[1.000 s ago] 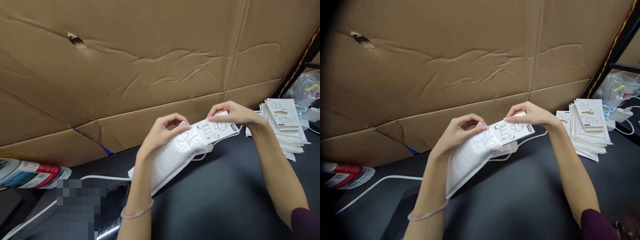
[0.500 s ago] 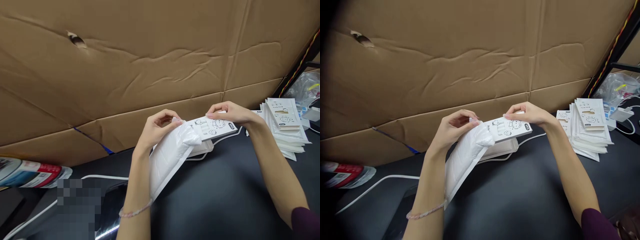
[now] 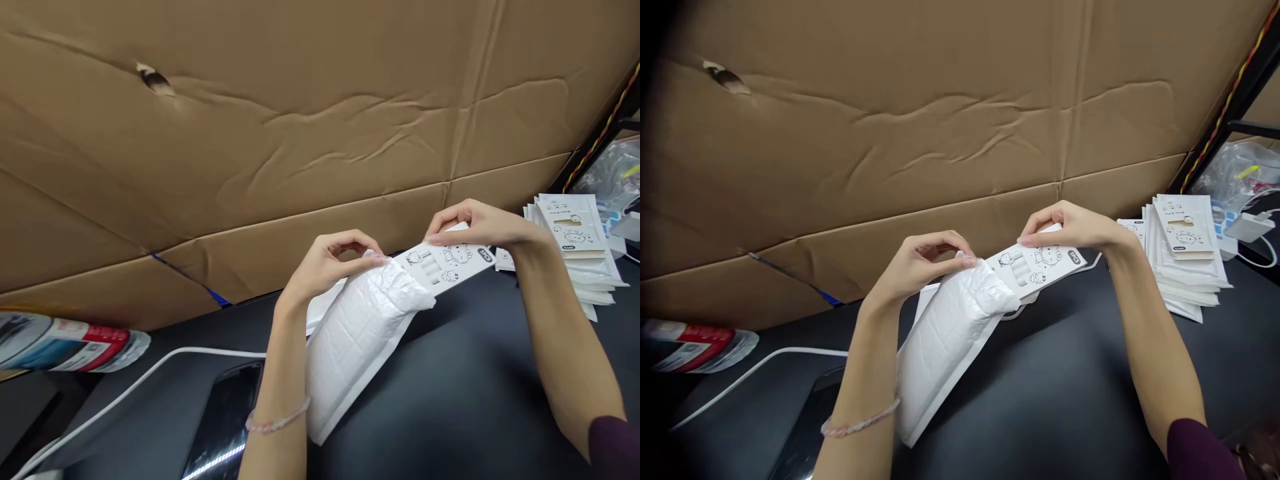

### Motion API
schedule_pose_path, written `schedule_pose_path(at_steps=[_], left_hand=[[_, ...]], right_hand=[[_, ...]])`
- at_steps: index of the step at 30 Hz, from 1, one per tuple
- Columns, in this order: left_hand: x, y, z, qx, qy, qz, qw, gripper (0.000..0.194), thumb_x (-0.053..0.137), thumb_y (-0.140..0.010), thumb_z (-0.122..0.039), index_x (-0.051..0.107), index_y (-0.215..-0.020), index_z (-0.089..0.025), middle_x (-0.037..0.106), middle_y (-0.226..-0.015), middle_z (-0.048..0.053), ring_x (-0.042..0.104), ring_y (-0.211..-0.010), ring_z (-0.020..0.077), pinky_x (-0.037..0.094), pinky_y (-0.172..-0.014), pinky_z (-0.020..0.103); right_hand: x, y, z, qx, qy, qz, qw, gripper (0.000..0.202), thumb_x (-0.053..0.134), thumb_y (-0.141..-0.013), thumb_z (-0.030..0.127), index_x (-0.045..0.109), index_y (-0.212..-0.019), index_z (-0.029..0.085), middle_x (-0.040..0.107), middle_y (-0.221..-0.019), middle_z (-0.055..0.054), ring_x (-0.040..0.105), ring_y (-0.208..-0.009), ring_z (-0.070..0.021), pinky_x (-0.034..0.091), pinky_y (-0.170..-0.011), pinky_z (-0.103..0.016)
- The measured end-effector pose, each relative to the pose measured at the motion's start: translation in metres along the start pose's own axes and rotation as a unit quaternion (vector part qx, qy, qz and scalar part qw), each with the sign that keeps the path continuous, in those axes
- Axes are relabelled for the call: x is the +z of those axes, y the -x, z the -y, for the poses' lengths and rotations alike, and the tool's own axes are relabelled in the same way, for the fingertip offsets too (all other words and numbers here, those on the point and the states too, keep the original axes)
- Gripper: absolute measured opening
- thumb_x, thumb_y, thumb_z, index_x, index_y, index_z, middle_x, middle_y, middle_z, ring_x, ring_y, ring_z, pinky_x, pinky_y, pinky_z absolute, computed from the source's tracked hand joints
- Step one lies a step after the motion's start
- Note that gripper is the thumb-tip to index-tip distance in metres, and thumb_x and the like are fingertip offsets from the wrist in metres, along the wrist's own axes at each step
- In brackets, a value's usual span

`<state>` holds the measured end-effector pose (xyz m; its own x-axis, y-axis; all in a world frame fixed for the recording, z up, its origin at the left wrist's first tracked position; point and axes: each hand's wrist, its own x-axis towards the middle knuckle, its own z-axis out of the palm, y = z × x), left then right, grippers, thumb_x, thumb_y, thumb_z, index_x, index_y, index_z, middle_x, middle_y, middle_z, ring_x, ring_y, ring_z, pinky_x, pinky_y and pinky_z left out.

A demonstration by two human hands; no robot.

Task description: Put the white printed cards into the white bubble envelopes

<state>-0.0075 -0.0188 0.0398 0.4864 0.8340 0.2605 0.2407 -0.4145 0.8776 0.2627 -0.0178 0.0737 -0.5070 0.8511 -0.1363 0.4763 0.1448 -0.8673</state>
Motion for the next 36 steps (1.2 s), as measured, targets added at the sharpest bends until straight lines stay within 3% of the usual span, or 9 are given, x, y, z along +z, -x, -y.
schedule_pose_path(at_steps=[9,14,17,19,22,25,27,32,36], left_hand=[[0.013,-0.002,-0.002,-0.01,-0.005,0.031,0.999,0.021,0.077,-0.075,-0.037,0.071,-0.076,-0.018,0.069,-0.081,0.003,0.061,-0.077,0.0161,0.049,-0.075,0.029],[0.019,-0.007,0.003,0.003,-0.057,-0.066,0.996,0.026,0.071,-0.08,-0.042,0.068,-0.093,-0.02,0.07,-0.096,0.004,0.063,-0.089,0.0176,0.048,-0.082,0.029],[0.024,-0.009,0.003,0.021,-0.147,-0.169,0.974,0.029,0.067,-0.084,-0.039,0.06,-0.107,-0.022,0.067,-0.105,0.003,0.062,-0.096,0.0169,0.046,-0.09,0.029],[0.026,-0.009,-0.001,0.026,-0.199,-0.193,0.96,0.023,0.056,-0.092,-0.039,0.058,-0.105,-0.02,0.066,-0.106,0.004,0.061,-0.098,0.0174,0.046,-0.092,0.031],[0.025,-0.005,-0.008,0.026,-0.233,-0.093,0.968,0.034,0.044,-0.096,-0.046,0.058,-0.115,-0.02,0.064,-0.121,0.007,0.058,-0.112,0.0215,0.041,-0.1,0.036],[0.022,-0.002,-0.01,0.031,-0.245,0.018,0.969,0.07,0.065,-0.081,-0.056,0.045,-0.139,-0.022,0.05,-0.145,0.008,0.045,-0.132,0.0278,0.034,-0.111,0.04],[0.023,-0.002,-0.008,0.039,-0.25,0.027,0.967,0.081,0.07,-0.077,-0.053,0.039,-0.145,-0.022,0.045,-0.148,0.009,0.042,-0.135,0.0278,0.033,-0.112,0.038],[0.03,-0.006,-0.007,0.011,-0.178,-0.031,0.983,0.065,0.065,-0.083,-0.043,0.047,-0.141,-0.022,0.052,-0.145,0.006,0.048,-0.132,0.0252,0.035,-0.111,0.036],[0.033,-0.006,-0.016,-0.045,-0.03,-0.005,0.999,0.057,0.066,-0.083,-0.043,0.055,-0.135,-0.021,0.059,-0.136,0.006,0.054,-0.125,0.0279,0.04,-0.107,0.037]], right_hand=[[0.002,-0.006,-0.003,-0.002,0.032,0.021,0.999,0.039,0.073,-0.067,0.054,0.076,-0.086,0.02,0.07,-0.078,-0.001,0.058,-0.07,-0.0141,0.039,-0.063,-0.026],[0.004,-0.006,-0.003,-0.008,0.036,-0.08,0.996,0.043,0.072,-0.068,0.058,0.077,-0.087,0.02,0.071,-0.082,-0.002,0.058,-0.074,-0.0156,0.039,-0.065,-0.027],[0.003,-0.007,-0.007,-0.005,0.002,-0.139,0.99,0.04,0.073,-0.068,0.056,0.076,-0.086,0.021,0.071,-0.088,-0.002,0.058,-0.075,-0.0149,0.04,-0.066,-0.027],[0.003,-0.009,-0.01,0.007,-0.034,-0.156,0.987,0.037,0.076,-0.068,0.052,0.075,-0.086,0.021,0.07,-0.086,-0.002,0.056,-0.071,-0.013,0.039,-0.062,-0.026],[0.001,-0.012,-0.014,0.037,-0.103,-0.168,0.98,0.035,0.078,-0.067,0.049,0.07,-0.088,0.021,0.064,-0.076,0.0,0.052,-0.062,-0.0105,0.035,-0.053,-0.024],[-0.003,-0.014,-0.016,0.033,-0.163,-0.18,0.97,0.037,0.072,-0.073,0.056,0.066,-0.082,0.02,0.062,-0.074,-0.001,0.051,-0.06,-0.0098,0.036,-0.05,-0.023],[-0.005,-0.013,-0.017,0.016,-0.184,-0.176,0.967,0.047,0.063,-0.077,0.065,0.066,-0.081,0.019,0.063,-0.076,-0.003,0.053,-0.062,-0.0109,0.038,-0.051,-0.023],[0.001,-0.006,-0.008,-0.083,-0.215,-0.148,0.962,0.077,0.047,-0.07,0.086,0.064,-0.109,0.022,0.069,-0.105,-0.009,0.066,-0.087,-0.0226,0.054,-0.065,-0.031],[0.016,-0.009,0.004,-0.209,-0.194,-0.216,0.934,0.068,0.071,-0.066,0.07,0.053,-0.12,0.033,0.059,-0.128,-0.004,0.068,-0.088,-0.0183,0.059,-0.072,-0.033]])
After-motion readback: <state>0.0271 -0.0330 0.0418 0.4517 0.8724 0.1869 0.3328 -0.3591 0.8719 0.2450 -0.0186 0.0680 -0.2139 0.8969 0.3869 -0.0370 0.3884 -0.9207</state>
